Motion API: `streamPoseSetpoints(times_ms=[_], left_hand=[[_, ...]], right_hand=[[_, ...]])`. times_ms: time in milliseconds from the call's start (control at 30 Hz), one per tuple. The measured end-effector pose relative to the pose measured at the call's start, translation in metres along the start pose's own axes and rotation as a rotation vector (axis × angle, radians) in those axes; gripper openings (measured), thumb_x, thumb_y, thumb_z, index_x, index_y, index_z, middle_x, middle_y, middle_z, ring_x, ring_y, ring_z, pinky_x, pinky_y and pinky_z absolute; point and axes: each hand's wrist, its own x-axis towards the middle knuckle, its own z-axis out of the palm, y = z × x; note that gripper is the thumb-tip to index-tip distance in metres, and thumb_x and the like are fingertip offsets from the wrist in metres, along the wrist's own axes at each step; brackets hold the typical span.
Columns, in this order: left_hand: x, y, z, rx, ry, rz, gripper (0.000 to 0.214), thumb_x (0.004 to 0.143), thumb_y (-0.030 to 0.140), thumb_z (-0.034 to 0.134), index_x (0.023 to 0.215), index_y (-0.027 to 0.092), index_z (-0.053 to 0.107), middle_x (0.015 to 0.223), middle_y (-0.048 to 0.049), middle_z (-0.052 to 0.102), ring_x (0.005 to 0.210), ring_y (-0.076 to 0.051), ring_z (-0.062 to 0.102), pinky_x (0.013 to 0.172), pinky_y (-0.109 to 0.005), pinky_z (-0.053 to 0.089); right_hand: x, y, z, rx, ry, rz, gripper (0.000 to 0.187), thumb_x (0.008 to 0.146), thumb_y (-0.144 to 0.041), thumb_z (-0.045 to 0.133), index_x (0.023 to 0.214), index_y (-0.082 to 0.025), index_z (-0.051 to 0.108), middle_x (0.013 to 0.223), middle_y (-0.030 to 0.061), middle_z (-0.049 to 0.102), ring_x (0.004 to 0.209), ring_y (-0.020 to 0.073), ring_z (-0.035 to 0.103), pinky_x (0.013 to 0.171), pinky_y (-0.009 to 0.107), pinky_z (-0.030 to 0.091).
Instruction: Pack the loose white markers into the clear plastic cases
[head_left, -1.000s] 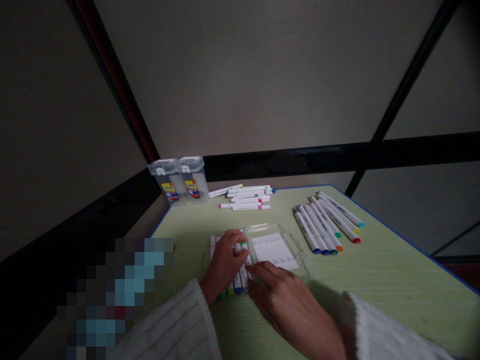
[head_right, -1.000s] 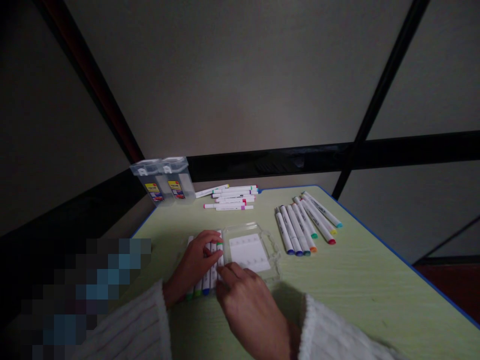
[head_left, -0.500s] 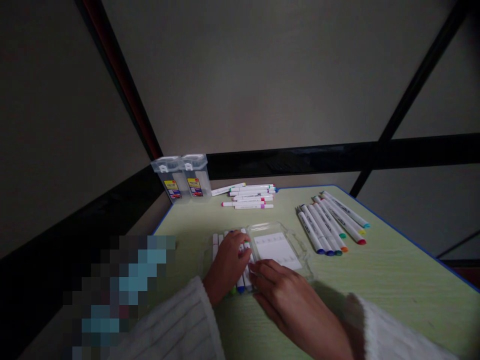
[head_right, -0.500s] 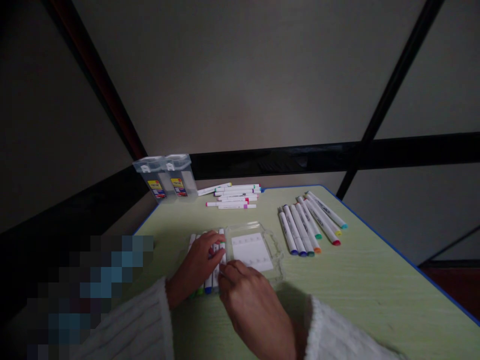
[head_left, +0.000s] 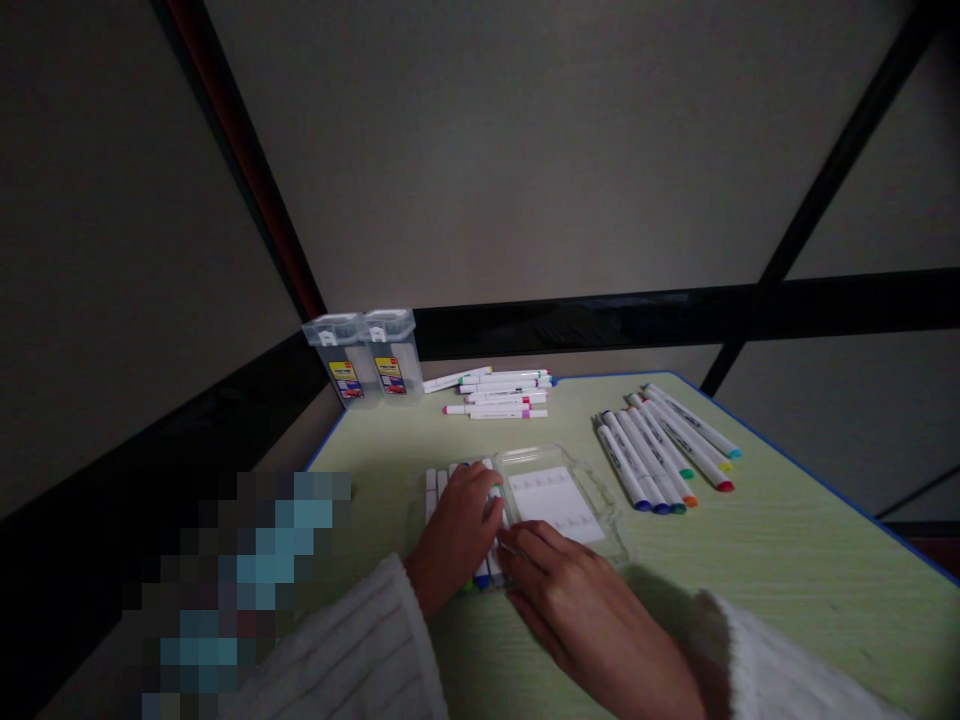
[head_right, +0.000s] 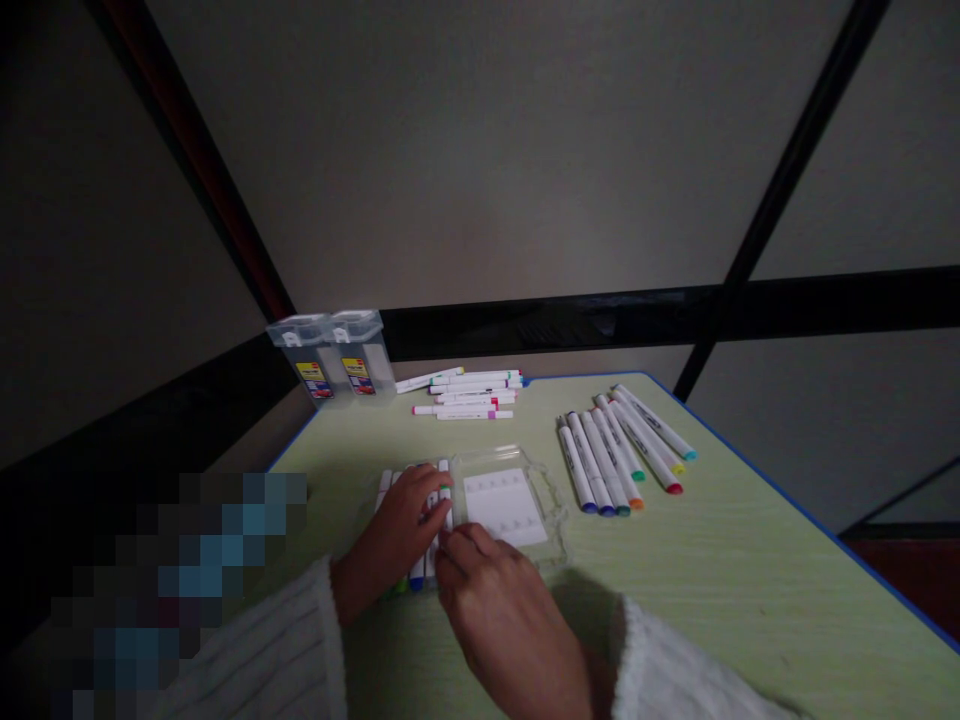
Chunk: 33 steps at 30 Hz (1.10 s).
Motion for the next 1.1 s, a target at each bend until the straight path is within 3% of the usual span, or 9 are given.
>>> streamPoseSetpoints(times_ms=[400,1100], left_hand=[[-0.0011,0.0016,-0.0006,0.021,-0.021,0.049,0.023,0.078,0.007,0.040,0.093,0.017,0.053,0.096,-0.0069,0.054,0.098,-0.021,0.046,0.088,-0.039,0.038],[-0.0023,0.0028,-0.0019,0.084,-0.045,0.097,0.025,0.080,0.007,0.035,0.095,0.017,0.051,0.102,-0.0079,0.053,0.101,-0.021,0.045,0.092,-0.039,0.036]], right_hand=[[-0.0009,0.0004,0.0038,-0.004,0.001,0.012,0.024,0.074,-0.007,0.054,0.095,-0.016,0.059,0.093,0.0054,0.061,0.089,0.0192,0.055,0.076,0.032,0.048],[0.0014,-0.0004,-0.0005,0.018,-0.025,0.025,0.021,0.075,-0.009,0.056,0.095,-0.015,0.061,0.094,0.0060,0.060,0.090,0.0207,0.054,0.076,0.034,0.049]])
